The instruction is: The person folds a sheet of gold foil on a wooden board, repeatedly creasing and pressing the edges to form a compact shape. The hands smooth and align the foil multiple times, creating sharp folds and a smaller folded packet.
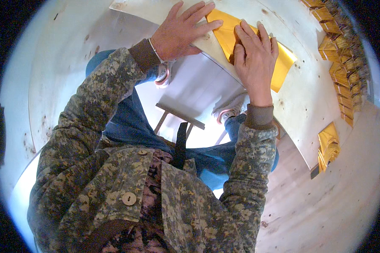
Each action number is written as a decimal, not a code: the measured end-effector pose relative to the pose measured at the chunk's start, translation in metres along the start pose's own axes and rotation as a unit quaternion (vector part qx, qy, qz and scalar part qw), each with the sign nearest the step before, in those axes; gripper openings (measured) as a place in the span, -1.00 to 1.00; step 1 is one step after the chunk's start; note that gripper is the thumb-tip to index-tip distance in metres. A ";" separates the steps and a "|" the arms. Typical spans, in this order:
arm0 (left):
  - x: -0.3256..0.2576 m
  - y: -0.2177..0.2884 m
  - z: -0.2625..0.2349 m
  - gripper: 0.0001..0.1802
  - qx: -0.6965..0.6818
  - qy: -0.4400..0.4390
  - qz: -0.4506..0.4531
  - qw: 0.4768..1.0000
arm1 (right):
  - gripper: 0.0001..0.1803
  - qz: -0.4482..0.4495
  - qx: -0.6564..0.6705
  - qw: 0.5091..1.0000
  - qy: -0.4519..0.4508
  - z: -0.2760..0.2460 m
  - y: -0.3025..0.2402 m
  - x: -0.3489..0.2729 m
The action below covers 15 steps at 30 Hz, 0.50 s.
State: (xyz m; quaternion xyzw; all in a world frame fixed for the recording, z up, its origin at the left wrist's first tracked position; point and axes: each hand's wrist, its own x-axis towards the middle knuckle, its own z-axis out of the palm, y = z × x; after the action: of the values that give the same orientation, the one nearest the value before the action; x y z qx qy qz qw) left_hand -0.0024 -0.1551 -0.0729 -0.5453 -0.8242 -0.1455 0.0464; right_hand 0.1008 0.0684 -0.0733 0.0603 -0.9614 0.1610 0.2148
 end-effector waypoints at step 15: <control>0.006 0.016 -0.012 -0.14 -0.044 -0.006 0.053 0.998 | -0.50 -0.015 0.053 0.998 -0.011 -0.002 0.004 -0.003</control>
State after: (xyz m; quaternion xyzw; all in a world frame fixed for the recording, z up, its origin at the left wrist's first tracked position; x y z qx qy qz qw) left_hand 0.0090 -0.1479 -0.0569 -0.5908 -0.7871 -0.1753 0.0253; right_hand 0.1037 0.0730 -0.0743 0.0872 -0.9529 0.2076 0.2031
